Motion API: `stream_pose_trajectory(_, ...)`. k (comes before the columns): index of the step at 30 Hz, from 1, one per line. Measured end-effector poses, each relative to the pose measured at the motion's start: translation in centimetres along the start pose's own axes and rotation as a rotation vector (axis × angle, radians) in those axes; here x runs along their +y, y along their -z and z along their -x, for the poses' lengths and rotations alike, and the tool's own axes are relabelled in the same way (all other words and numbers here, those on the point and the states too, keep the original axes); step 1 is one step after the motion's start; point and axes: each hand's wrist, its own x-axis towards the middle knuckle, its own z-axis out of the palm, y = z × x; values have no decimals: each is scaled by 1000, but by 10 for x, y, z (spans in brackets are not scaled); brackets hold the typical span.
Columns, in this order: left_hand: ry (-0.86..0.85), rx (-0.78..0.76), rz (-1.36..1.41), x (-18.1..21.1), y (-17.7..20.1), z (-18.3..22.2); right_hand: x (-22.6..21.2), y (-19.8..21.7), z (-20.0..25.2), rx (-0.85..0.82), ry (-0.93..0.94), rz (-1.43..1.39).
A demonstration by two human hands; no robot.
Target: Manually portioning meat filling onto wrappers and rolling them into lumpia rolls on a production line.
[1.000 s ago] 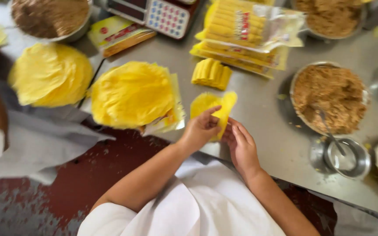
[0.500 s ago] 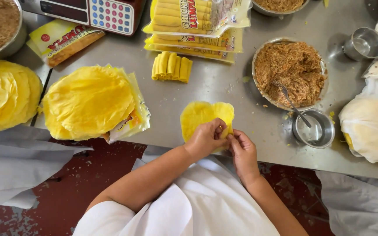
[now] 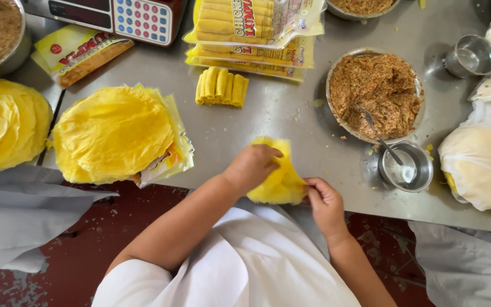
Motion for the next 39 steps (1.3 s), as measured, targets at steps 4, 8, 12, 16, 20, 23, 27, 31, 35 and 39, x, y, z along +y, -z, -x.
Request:
stream_pose_trajectory(4,-106,73,-205,13,-4,1,-7,16,-5,-99,-80,-10)
stream_pose_trajectory(8,-351,142,-83,58,-10,15,-16,12,-10,-97,-43,46)
stream_pose_trajectory(12,-71,165,67,34,8,10,-3,29,-14,86,19,152)
stream_pose_trajectory(16,117,-97,153,70,23,15,-34,8,1,90,101,111)
stream_pose_trajectory(20,116,-92,-60,65,39,1,-26,23,2,28,92,-15)
stream_pose_trajectory(23,36,-60,-160,71,49,-5,-43,39,-2,-54,-29,43)
stream_pose_trajectory(27,-230,15,-353,100,27,-2,-96,28,-7,-137,-69,352)
stream_pose_trajectory(31,-253,107,-334,71,17,-7,-69,28,-19,-61,-21,266)
stream_pose_trajectory(35,-79,-31,-204,80,47,-6,-68,22,-15,-7,43,333)
stream_pose_trajectory(39,-142,-25,-272,63,-4,-11,-86,6,-4,4,150,499)
